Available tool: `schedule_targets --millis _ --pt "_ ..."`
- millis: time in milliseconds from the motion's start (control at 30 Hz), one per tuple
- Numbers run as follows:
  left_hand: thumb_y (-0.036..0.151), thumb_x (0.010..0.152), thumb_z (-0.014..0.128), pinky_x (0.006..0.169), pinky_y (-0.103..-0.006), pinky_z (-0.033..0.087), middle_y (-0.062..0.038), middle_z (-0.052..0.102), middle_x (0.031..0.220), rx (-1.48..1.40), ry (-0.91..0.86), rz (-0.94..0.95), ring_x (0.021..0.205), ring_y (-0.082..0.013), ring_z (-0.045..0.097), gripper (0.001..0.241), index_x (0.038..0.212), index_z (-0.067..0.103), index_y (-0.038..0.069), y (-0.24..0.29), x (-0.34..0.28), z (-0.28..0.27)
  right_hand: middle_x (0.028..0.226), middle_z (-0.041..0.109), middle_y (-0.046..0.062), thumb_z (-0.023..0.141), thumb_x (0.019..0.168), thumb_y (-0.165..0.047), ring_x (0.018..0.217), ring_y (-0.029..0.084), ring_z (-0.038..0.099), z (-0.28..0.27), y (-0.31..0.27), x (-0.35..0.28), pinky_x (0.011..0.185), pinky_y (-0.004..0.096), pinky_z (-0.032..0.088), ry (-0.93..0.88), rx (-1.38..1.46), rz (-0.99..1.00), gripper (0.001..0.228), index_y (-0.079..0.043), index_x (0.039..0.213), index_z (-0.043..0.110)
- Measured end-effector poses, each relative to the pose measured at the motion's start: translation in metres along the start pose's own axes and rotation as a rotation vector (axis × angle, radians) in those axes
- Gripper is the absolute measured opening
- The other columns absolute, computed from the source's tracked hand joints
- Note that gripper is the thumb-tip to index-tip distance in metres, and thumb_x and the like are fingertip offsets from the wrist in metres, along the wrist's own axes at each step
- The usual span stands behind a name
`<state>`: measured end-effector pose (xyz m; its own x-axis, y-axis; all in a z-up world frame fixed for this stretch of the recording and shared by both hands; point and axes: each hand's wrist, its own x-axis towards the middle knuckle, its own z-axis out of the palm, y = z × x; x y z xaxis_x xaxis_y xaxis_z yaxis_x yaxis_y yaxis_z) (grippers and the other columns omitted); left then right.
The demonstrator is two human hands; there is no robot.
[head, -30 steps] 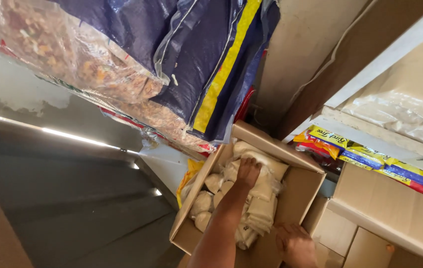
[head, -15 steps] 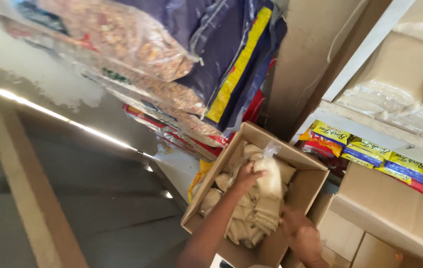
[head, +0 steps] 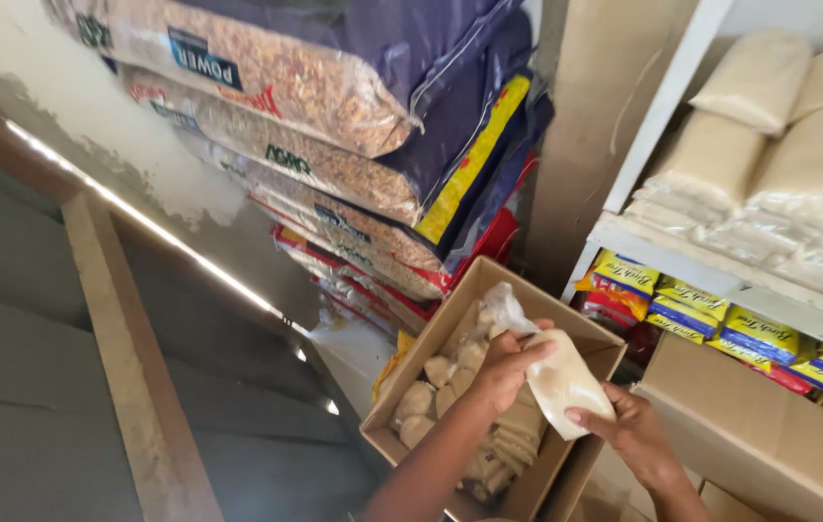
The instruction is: Packing small plastic bags of goods from a shelf into a cardboard box.
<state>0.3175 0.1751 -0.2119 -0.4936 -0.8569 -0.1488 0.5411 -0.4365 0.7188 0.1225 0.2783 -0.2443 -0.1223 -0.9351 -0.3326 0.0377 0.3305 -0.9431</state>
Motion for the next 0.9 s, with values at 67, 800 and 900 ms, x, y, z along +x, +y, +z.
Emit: schedule_targets --millis 67,800,900 --pt "0.012 0.091 0.076 0.084 -0.0279 0.059 -0.004 0.074 0.107 0.049 0.036 -0.021 0.093 -0.012 0.072 0.034 0.122 0.066 0.004 -0.003 0.011 -0.002 0.098 0.081 0.009 0.086 0.076 -0.014 0.086 0.016 0.07 -0.007 -0.003 -0.006 0.083 0.035 0.055 -0.034 0.041 -0.011 0.043 0.002 0.115 0.078" --pt "0.021 0.098 0.076 0.069 -0.0245 0.051 0.0 0.074 0.087 0.869 -0.319 0.415 0.08 -0.0034 0.061 0.022 0.102 0.079 0.0 0.1 -0.033 0.155 0.154 0.052 0.004 0.084 0.072 -0.008 0.145 0.019 0.043 -0.044 -0.088 -0.033 0.118 0.04 0.03 -0.124 -0.029 -0.47 0.09 -0.008 0.152 0.044" --pt "0.02 0.098 0.075 0.079 -0.0236 0.053 -0.001 0.076 0.097 0.826 -0.361 0.486 0.09 -0.0048 0.067 0.021 0.105 0.077 0.001 0.095 -0.026 0.147 0.155 0.053 0.005 0.083 0.074 -0.01 0.144 0.02 0.047 -0.035 -0.118 -0.046 0.119 0.04 0.034 -0.102 -0.017 -0.485 0.087 -0.006 0.153 0.047"
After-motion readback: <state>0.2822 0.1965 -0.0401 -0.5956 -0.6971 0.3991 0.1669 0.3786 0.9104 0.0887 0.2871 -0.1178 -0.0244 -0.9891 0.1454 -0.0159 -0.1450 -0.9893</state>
